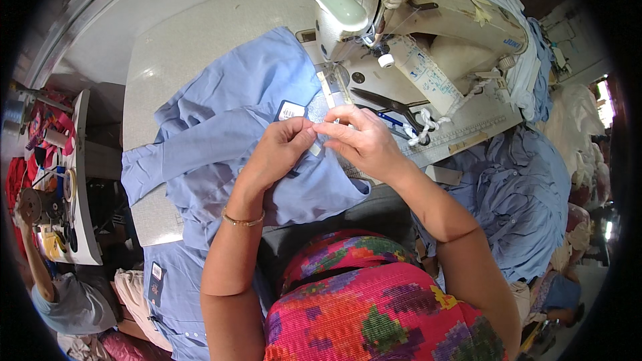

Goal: The person picks up a light blue shirt, unfolds it on a work table next to a sewing machine, and uses a small pair of nippers to trim loose threads from the collar area.

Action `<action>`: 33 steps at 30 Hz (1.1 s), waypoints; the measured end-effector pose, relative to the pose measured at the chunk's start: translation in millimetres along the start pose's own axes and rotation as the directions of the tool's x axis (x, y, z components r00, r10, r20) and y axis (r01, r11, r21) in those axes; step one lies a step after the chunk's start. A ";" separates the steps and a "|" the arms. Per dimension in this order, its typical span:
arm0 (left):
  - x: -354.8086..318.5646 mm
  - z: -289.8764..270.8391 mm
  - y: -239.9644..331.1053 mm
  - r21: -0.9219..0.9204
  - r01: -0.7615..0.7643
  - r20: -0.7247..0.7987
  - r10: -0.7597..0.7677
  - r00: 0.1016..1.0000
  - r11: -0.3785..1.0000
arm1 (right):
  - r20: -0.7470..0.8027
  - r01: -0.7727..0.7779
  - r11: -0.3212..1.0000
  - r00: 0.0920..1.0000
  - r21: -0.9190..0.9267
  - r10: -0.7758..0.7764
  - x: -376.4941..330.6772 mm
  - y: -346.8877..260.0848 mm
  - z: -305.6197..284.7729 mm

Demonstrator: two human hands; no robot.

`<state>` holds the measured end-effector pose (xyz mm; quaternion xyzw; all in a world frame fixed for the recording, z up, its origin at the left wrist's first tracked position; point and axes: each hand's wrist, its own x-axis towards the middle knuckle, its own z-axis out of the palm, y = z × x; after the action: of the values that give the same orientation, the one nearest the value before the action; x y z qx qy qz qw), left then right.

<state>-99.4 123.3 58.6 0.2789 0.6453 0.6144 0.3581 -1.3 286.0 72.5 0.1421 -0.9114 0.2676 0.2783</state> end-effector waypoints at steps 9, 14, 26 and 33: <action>-0.6 -1.0 6.1 -0.054 0.041 -0.003 -0.042 0.999 0.998 | 0.029 0.277 0.915 0.959 -0.293 -0.281 0.8 7.4 0.8; -1.9 0.7 8.1 -0.054 0.015 0.000 -0.015 1.000 0.998 | 0.043 0.270 0.911 0.962 -0.310 -0.271 2.2 11.6 0.9; 0.3 0.4 0.4 -0.058 -0.018 -0.005 0.017 1.000 0.998 | 0.012 0.220 0.952 0.975 -0.213 -0.223 3.6 6.5 -1.1; -0.5 0.4 6.8 -0.049 0.049 -0.015 -0.050 0.999 0.998 | 0.072 0.294 0.907 0.956 -0.302 -0.286 2.6 10.1 -0.8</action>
<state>-99.4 123.8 65.4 0.2491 0.6398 0.6232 0.3745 -7.1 294.4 70.4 0.2338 -0.9143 0.0752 0.3219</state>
